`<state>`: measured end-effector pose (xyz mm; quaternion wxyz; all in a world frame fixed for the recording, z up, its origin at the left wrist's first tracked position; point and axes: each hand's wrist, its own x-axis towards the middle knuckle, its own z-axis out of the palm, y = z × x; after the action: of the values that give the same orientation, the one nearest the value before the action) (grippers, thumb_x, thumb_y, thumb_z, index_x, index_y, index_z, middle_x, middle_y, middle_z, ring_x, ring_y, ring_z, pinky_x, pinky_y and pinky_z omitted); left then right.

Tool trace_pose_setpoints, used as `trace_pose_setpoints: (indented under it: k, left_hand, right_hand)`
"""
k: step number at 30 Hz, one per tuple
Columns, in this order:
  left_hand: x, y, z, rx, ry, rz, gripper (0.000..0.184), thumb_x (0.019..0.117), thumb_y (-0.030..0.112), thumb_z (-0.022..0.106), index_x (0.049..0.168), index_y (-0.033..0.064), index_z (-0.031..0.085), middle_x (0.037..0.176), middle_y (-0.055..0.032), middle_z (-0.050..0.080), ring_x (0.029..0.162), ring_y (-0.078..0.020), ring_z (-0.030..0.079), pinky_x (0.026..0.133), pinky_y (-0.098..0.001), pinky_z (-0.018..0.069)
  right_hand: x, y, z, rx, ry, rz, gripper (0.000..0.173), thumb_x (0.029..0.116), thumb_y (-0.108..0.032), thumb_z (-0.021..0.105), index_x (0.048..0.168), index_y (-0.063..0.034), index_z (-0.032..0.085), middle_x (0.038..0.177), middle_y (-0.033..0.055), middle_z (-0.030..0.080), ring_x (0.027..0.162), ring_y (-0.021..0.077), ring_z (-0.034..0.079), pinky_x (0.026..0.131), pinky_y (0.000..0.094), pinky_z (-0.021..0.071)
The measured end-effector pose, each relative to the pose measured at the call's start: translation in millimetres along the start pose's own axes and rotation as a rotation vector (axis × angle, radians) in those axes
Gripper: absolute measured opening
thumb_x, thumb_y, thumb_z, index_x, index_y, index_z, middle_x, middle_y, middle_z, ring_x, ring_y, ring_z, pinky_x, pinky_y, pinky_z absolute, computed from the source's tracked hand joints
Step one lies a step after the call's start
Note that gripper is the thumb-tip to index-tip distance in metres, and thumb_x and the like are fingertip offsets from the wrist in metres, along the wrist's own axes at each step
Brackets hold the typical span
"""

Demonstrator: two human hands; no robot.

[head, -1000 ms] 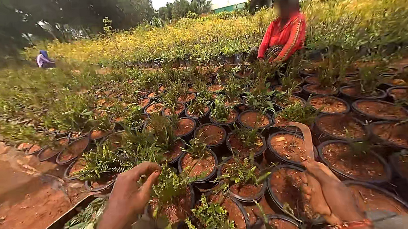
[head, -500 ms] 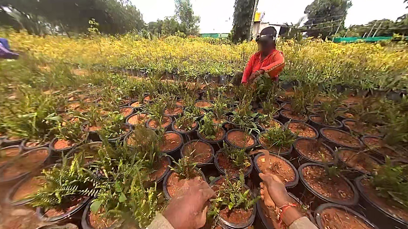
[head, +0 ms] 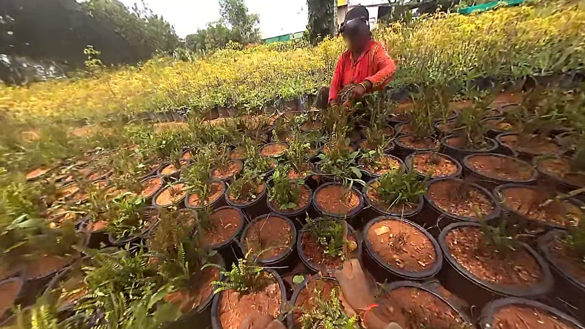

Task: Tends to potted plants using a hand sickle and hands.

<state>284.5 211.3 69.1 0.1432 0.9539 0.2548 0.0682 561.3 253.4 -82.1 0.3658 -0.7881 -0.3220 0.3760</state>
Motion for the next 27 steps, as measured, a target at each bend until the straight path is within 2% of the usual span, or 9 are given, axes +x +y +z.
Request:
trace_pose_setpoints:
  k: [4, 7, 12, 15, 17, 19, 21, 24, 27]
  left_hand:
    - [12.2, -0.2, -0.1, 0.033, -0.019, -0.013, 0.018, 0.0972, 0.011, 0.061, 0.107, 0.0044, 0.074, 0.108, -0.0157, 0.074, 0.11, -0.0371, 0.068, 0.097, -0.0576, 0.0506]
    - [20.5, -0.5, 2.1, 0.047, -0.053, -0.021, 0.019, 0.0982, 0.013, 0.06, 0.108, 0.0051, 0.074, 0.109, -0.0154, 0.074, 0.112, -0.037, 0.068, 0.099, -0.057, 0.0503]
    - [31.7, -1.8, 8.4, 0.066, -0.055, -0.005, 0.019, 0.097, 0.011, 0.061, 0.108, 0.0045, 0.075, 0.108, -0.0162, 0.074, 0.111, -0.0373, 0.068, 0.098, -0.0571, 0.0515]
    - [34.4, -4.4, 16.2, 0.051, -0.013, 0.001, 0.02, 0.0953, 0.009, 0.062, 0.11, 0.003, 0.075, 0.11, -0.0176, 0.074, 0.11, -0.0377, 0.069, 0.098, -0.055, 0.0529]
    - [39.4, -3.1, 23.2, -0.03, -0.005, 0.023, 0.021, 0.0981, 0.011, 0.062, 0.113, 0.0008, 0.074, 0.112, -0.0199, 0.073, 0.112, -0.0382, 0.068, 0.101, -0.0542, 0.0528]
    - [50.6, 0.2, 34.5, -0.158, -0.079, 0.047, 0.029, 0.1035, 0.018, 0.057, 0.12, -0.002, 0.071, 0.122, -0.0228, 0.07, 0.12, -0.0386, 0.065, 0.108, -0.0546, 0.0487]
    - [71.1, 8.1, 46.7, -0.217, -0.191, 0.06, 0.037, 0.1069, 0.023, 0.052, 0.131, -0.0012, 0.066, 0.135, -0.0216, 0.065, 0.131, -0.036, 0.06, 0.115, -0.0528, 0.0436]
    - [129.7, 13.2, 70.6, -0.241, -0.295, 0.077, 0.039, 0.1091, 0.017, 0.047, 0.143, 0.0012, 0.057, 0.148, -0.0183, 0.057, 0.143, -0.0301, 0.05, 0.122, -0.0471, 0.0361]
    - [214.2, -5.6, 110.5, -0.249, -0.251, 0.05, 0.045, 0.0985, -0.002, 0.048, 0.143, -0.0012, 0.057, 0.149, -0.0191, 0.056, 0.143, -0.0288, 0.05, 0.122, -0.0433, 0.0362]
  right_hand:
    - [-19.0, 11.6, 13.8, -0.612, -0.13, -0.089, 0.056, 0.1053, -0.023, 0.049, 0.158, -0.0098, 0.034, 0.132, 0.0227, 0.065, 0.12, 0.0408, 0.065, 0.1, 0.0587, 0.051]
    - [-30.6, 9.3, 19.8, -0.772, -0.198, -0.053, 0.069, 0.0985, -0.019, 0.056, 0.161, -0.0134, 0.029, 0.14, 0.0231, 0.059, 0.118, 0.0426, 0.065, 0.096, 0.0598, 0.0529]
    - [-32.5, 6.3, 19.9, -0.781, -0.227, -0.041, 0.067, 0.1009, -0.017, 0.053, 0.161, -0.0127, 0.026, 0.135, 0.025, 0.061, 0.114, 0.043, 0.067, 0.093, 0.0597, 0.0543]
    - [-30.3, 19.3, 16.5, -0.62, -0.159, -0.073, 0.058, 0.1051, -0.026, 0.049, 0.159, -0.0131, 0.034, 0.135, 0.0216, 0.064, 0.115, 0.0408, 0.067, 0.095, 0.0595, 0.0528]
    - [-29.3, 32.5, 13.1, -0.348, -0.034, -0.098, 0.058, 0.1004, -0.028, 0.058, 0.153, -0.008, 0.042, 0.125, 0.0217, 0.069, 0.113, 0.04, 0.068, 0.095, 0.0588, 0.0529]
    - [-28.6, 43.4, 17.0, -0.018, 0.183, -0.124, 0.055, 0.0973, -0.026, 0.062, 0.144, -0.0013, 0.048, 0.11, 0.024, 0.072, 0.101, 0.0403, 0.071, 0.088, 0.0587, 0.0557]
    - [-25.1, 48.4, 17.1, 0.314, 0.365, -0.138, 0.057, 0.0976, -0.022, 0.066, 0.144, 0.0046, 0.045, 0.11, 0.028, 0.068, 0.095, 0.0401, 0.071, 0.085, 0.0587, 0.0567]
    - [-13.0, 56.6, 3.9, 0.532, 0.487, -0.073, 0.055, 0.0988, -0.021, 0.065, 0.144, 0.0021, 0.046, 0.1, 0.0249, 0.068, 0.07, 0.0332, 0.069, 0.066, 0.0543, 0.0585]
    - [-9.0, 62.1, -15.3, 0.639, 0.516, -0.038, 0.05, 0.0992, -0.022, 0.066, 0.143, -0.0029, 0.051, 0.088, 0.0184, 0.068, 0.056, 0.025, 0.066, 0.052, 0.0459, 0.0585]
